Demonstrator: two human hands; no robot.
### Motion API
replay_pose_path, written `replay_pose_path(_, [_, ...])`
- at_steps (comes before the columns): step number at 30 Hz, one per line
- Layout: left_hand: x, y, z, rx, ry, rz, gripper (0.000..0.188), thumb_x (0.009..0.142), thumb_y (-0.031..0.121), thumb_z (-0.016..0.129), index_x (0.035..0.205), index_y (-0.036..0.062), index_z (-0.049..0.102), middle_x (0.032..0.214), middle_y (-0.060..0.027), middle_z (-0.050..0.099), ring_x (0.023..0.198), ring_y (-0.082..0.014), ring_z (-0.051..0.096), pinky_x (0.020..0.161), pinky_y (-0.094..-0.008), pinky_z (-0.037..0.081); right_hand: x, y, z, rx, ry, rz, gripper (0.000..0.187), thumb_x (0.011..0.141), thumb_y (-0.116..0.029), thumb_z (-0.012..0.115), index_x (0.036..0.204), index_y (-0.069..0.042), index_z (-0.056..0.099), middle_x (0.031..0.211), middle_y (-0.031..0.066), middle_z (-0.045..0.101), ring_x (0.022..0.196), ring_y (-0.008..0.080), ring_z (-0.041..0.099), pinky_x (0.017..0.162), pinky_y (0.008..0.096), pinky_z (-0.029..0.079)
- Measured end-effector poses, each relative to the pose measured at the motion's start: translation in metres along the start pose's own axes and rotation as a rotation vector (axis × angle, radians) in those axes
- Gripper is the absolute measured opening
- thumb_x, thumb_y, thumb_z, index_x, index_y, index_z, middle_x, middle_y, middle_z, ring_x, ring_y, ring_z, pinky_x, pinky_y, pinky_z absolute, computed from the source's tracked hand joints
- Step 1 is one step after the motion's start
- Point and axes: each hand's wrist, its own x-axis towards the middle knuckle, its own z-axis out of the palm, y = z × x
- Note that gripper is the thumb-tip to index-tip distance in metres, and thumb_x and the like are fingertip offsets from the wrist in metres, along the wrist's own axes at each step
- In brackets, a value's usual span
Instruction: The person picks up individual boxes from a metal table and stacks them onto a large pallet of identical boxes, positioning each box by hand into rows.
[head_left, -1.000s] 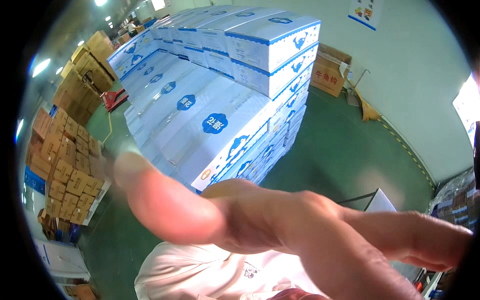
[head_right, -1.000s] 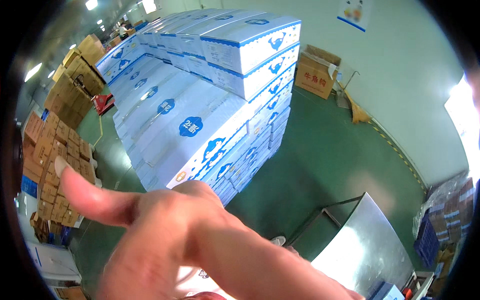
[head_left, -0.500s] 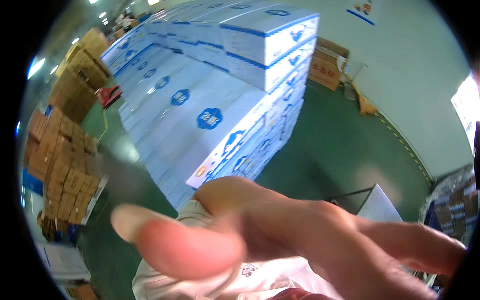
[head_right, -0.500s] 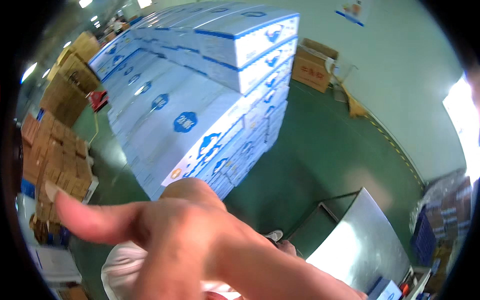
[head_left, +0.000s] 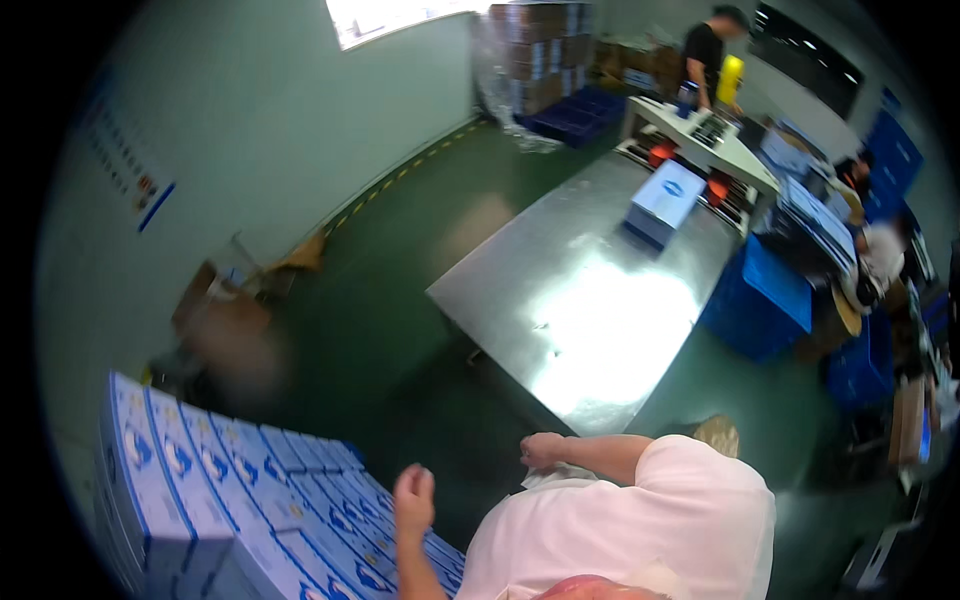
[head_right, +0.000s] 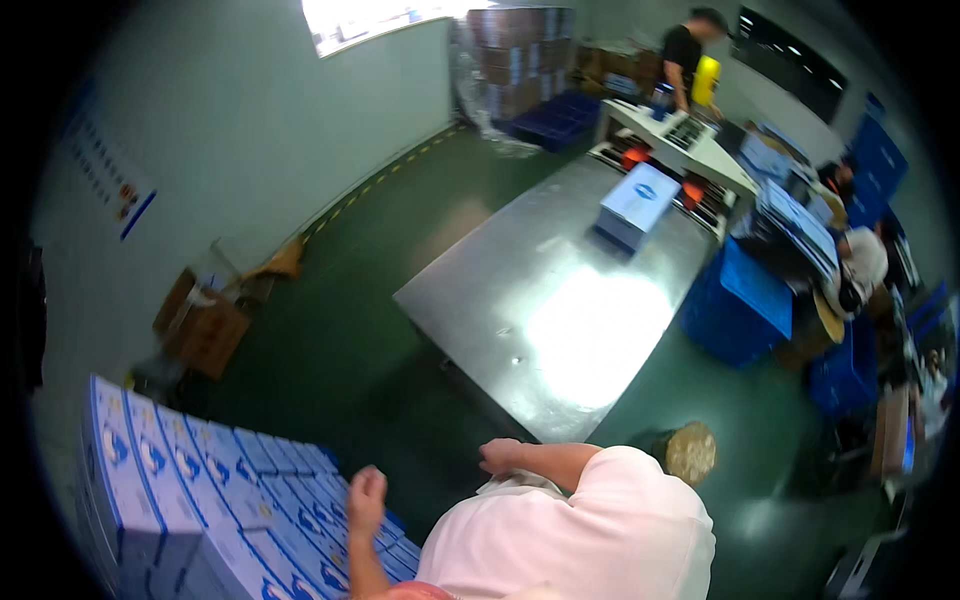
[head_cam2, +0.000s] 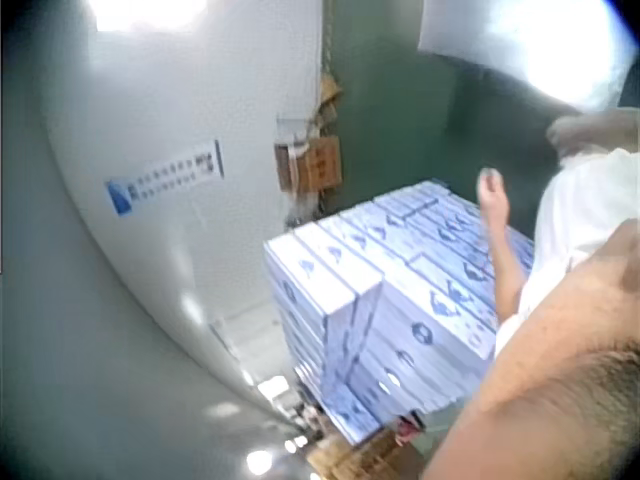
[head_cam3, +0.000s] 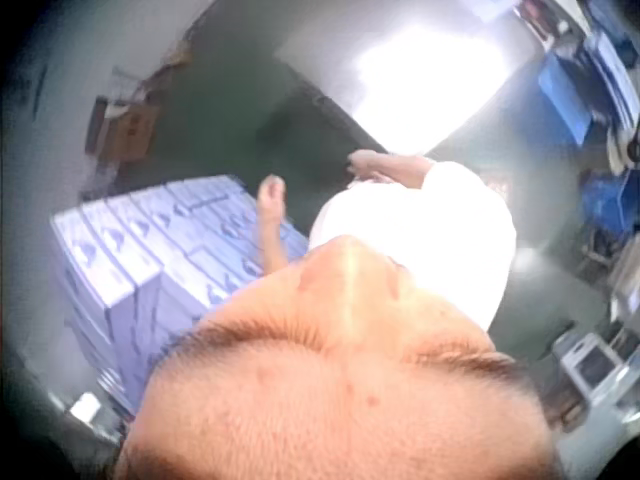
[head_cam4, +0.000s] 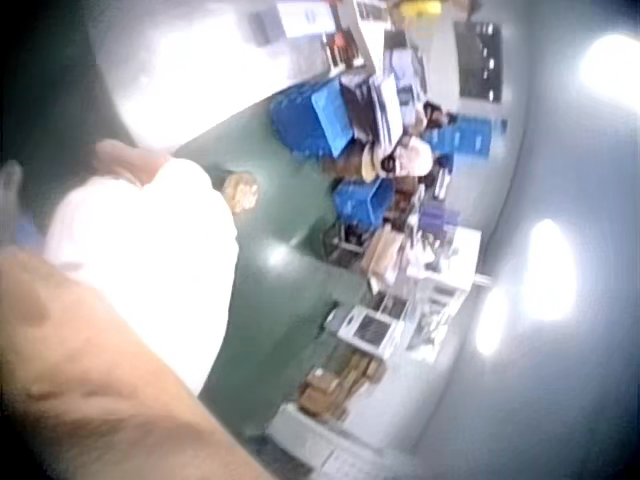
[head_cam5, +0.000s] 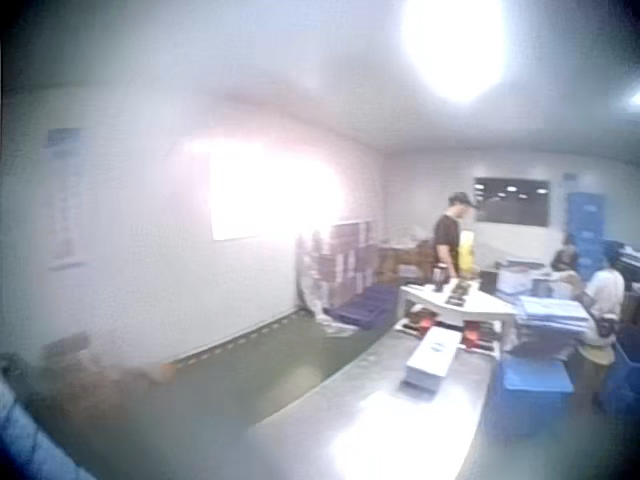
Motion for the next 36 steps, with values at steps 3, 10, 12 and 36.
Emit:
replay_pose_path(3, [-0.012, -0.096, 0.05, 0.876, -0.383, 0.052, 0.057, 0.087, 0.043, 0.061, 0.129, 0.0046, 0.057, 0.129, -0.0217, 0.056, 0.117, -0.0394, 0.055, 0.099, -0.0465, 0.044, -0.023, 0.013, 0.001, 0.115, 0.082, 0.078, 0.037, 0.087, -0.034, 0.051, 0.11, -0.008, 0.065, 0.102, 0.0184, 0.068, 0.098, 0.0374, 0.064, 0.085, 0.0484, 0.051])
replay_pose_path(10, [-0.02, -0.262, 0.065, 0.667, -0.672, -0.33, 0.049, 0.086, 0.044, 0.06, 0.114, 0.0034, 0.067, 0.114, -0.0226, 0.065, 0.111, -0.0375, 0.06, 0.096, -0.0444, 0.046, -0.026, 0.069, -0.004, 0.34, 0.19, 0.131, 0.037, 0.087, -0.032, 0.052, 0.114, -0.01, 0.064, 0.109, 0.0186, 0.067, 0.104, 0.0382, 0.062, 0.088, 0.0496, 0.049])
replay_pose_path(12, [-0.007, -0.26, 0.057, 0.675, -0.61, -0.349, 0.048, 0.087, 0.043, 0.059, 0.112, 0.0031, 0.067, 0.113, -0.0224, 0.066, 0.11, -0.0368, 0.061, 0.096, -0.0438, 0.047, -0.029, 0.081, -0.012, 0.349, 0.238, 0.168, 0.037, 0.086, -0.032, 0.052, 0.113, -0.01, 0.064, 0.108, 0.0185, 0.067, 0.103, 0.0385, 0.062, 0.088, 0.0497, 0.049])
replay_pose_path(36, [0.077, -0.134, 0.12, 0.591, -0.533, -0.353, 0.051, 0.089, 0.046, 0.057, 0.116, 0.0044, 0.067, 0.117, -0.0193, 0.066, 0.11, -0.0337, 0.063, 0.095, -0.0379, 0.048, -0.015, 0.314, -0.201, 0.277, 0.536, 0.551, 0.051, 0.084, -0.027, 0.052, 0.128, -0.003, 0.057, 0.123, 0.0204, 0.062, 0.114, 0.035, 0.059, 0.099, 0.0418, 0.047])
